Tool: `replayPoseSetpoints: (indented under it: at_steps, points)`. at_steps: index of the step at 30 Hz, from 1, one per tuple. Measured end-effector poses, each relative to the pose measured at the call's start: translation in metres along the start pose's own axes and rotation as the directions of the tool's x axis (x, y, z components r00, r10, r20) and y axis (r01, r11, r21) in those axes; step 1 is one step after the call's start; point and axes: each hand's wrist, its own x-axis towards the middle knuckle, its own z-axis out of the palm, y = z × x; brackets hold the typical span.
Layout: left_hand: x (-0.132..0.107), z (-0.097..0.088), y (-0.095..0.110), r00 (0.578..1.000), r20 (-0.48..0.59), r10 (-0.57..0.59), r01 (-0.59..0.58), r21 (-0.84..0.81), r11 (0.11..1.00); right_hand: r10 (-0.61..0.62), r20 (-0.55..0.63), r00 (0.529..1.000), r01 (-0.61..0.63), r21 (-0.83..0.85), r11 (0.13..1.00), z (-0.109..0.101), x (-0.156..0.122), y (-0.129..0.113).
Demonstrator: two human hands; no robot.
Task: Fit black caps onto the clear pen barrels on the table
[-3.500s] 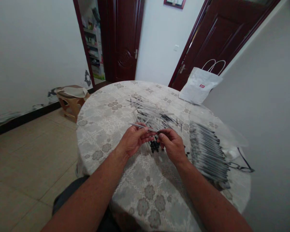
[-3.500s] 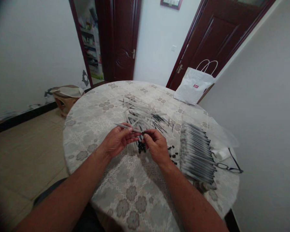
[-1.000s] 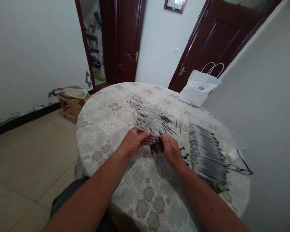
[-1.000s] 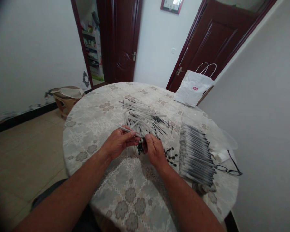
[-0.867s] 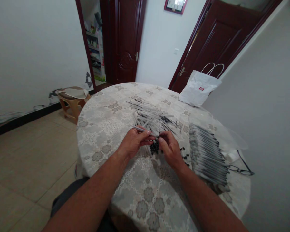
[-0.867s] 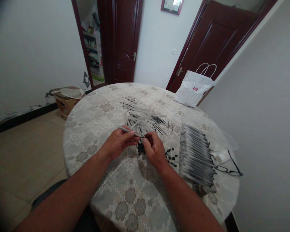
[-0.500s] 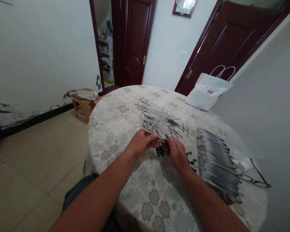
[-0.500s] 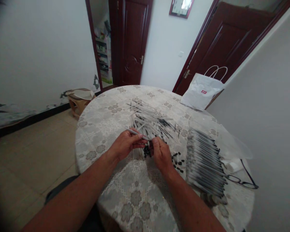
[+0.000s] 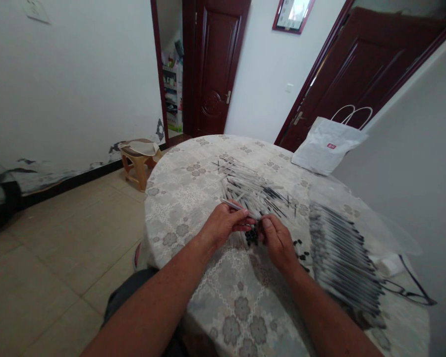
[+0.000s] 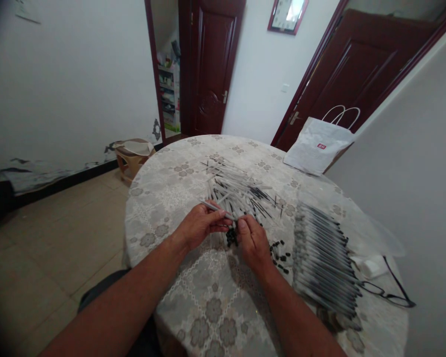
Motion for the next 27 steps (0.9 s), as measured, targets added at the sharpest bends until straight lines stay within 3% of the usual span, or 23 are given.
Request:
replayPoseSetpoints:
  at_steps: [6, 10, 13, 19, 27]
  points:
    - [-0.0004, -0.0004, 0.0005, 1.000, 0.018, 0.000, 0.000, 0.015, 1.000, -0.069, -0.028, 0.997, 0.065, -0.129, 0.990, -0.0013, -0.0001, -0.0024]
    - [-0.0005, 0.0004, 0.0023, 0.999, 0.038, -0.013, 0.012, 0.019, 1.000, -0.008, 0.032, 0.999, 0.009, -0.032, 0.999, -0.0001, 0.0010, -0.0052]
    - [-0.0003, 0.0016, 0.0037, 0.999, 0.034, -0.004, 0.003, 0.029, 1.000, 0.011, 0.015, 1.000, -0.011, 0.035, 0.999, 0.0000, 0.0016, -0.0032]
    - [0.0000, 0.0037, 0.0051, 1.000, 0.011, 0.011, -0.012, 0.068, 0.998, -0.041, -0.004, 0.999, 0.040, -0.106, 0.993, -0.0036, 0.0022, -0.0020]
    - [0.0012, 0.0027, 0.0024, 1.000, 0.010, 0.011, -0.011, 0.071, 0.997, 0.043, 0.048, 0.998, -0.044, 0.028, 0.999, -0.0017, 0.0035, -0.0046]
